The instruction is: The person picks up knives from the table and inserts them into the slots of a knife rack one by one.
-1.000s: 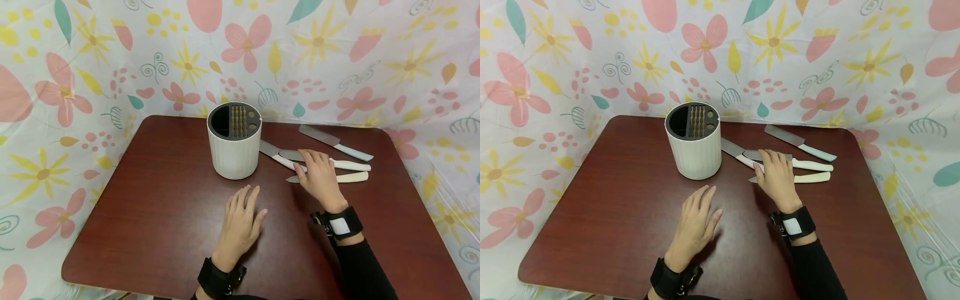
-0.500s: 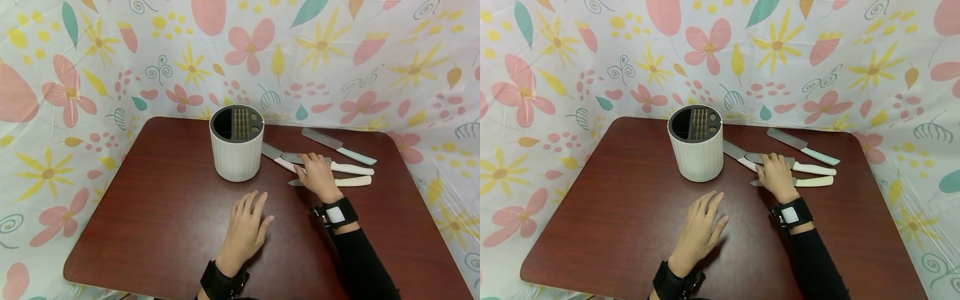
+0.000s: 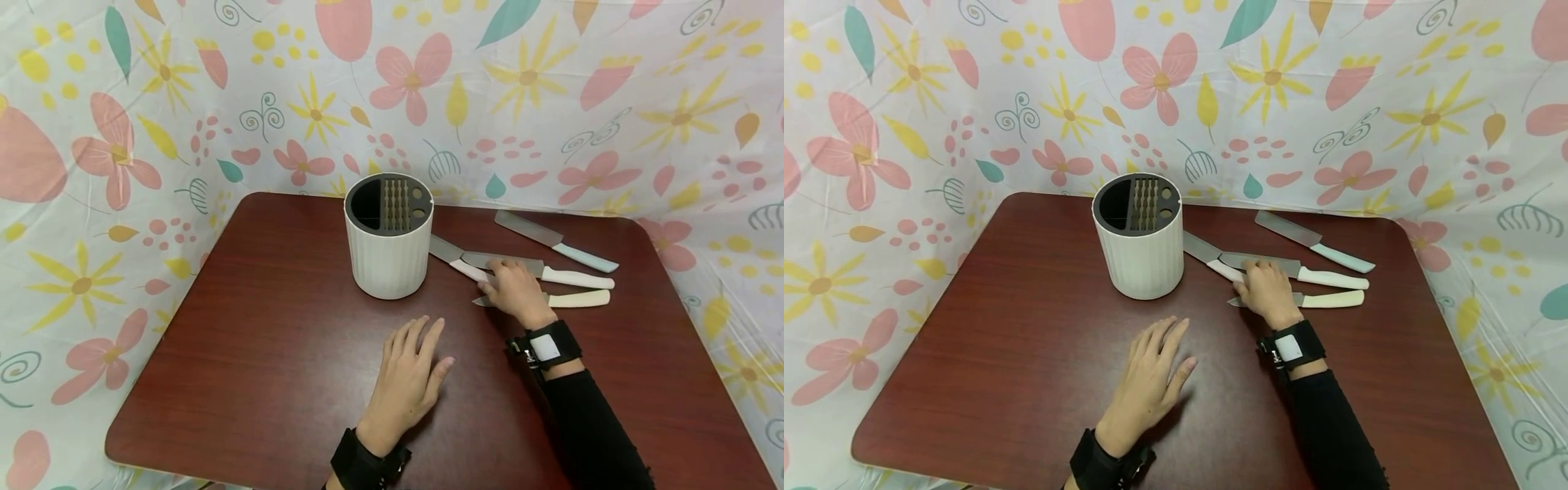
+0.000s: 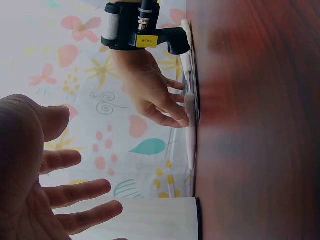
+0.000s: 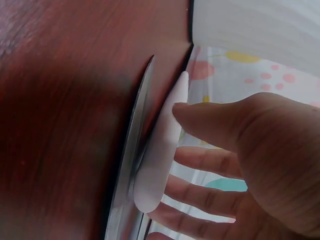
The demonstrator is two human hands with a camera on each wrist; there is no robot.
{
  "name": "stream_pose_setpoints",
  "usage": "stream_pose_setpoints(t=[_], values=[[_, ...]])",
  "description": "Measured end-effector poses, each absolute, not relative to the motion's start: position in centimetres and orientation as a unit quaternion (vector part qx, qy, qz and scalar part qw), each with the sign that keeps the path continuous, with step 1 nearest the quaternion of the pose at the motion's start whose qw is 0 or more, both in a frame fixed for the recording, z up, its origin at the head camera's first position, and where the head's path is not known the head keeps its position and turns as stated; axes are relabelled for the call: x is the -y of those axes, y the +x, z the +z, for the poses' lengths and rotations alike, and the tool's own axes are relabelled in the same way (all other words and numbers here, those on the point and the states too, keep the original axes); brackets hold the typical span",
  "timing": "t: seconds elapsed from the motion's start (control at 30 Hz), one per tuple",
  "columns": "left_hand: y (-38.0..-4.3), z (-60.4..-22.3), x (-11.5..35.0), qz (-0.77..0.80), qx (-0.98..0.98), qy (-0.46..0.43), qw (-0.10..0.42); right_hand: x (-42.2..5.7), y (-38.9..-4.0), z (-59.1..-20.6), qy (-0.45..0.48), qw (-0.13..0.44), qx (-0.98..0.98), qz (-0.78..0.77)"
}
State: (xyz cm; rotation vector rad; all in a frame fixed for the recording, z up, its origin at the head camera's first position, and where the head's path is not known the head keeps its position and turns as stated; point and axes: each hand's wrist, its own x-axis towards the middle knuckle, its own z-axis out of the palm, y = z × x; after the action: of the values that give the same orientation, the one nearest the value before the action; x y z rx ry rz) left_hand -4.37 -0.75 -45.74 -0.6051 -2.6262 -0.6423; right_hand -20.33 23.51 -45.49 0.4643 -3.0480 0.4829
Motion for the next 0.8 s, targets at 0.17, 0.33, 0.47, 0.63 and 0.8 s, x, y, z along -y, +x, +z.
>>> stream_pose_setpoints(t=[0.17,0.33,0.47,0.63,0.8], values=[[-4.33,-45.70,0.73,-0.228,0.931,-0.217,0.185,-23.54,-20.52,-45.61,0.134,-0.025,0.978,0.161],[-4.37,-45.84,0.73,-0.228,0.929,-0.220,0.190,-23.76,-20.81,-45.89,0.128,-0.036,0.979,0.158],[-4.40,-45.84,0.72,-0.227,0.930,-0.220,0.189,-23.97,-21.00,-46.10,0.131,-0.037,0.977,0.164],[-4.41,-45.75,0.71,-0.229,0.929,-0.222,0.190,-24.06,-21.18,-46.18,0.136,-0.040,0.976,0.167],[-4.38,-45.78,0.69,-0.228,0.929,-0.220,0.193,-24.20,-21.12,-45.81,0.143,-0.032,0.974,0.172]])
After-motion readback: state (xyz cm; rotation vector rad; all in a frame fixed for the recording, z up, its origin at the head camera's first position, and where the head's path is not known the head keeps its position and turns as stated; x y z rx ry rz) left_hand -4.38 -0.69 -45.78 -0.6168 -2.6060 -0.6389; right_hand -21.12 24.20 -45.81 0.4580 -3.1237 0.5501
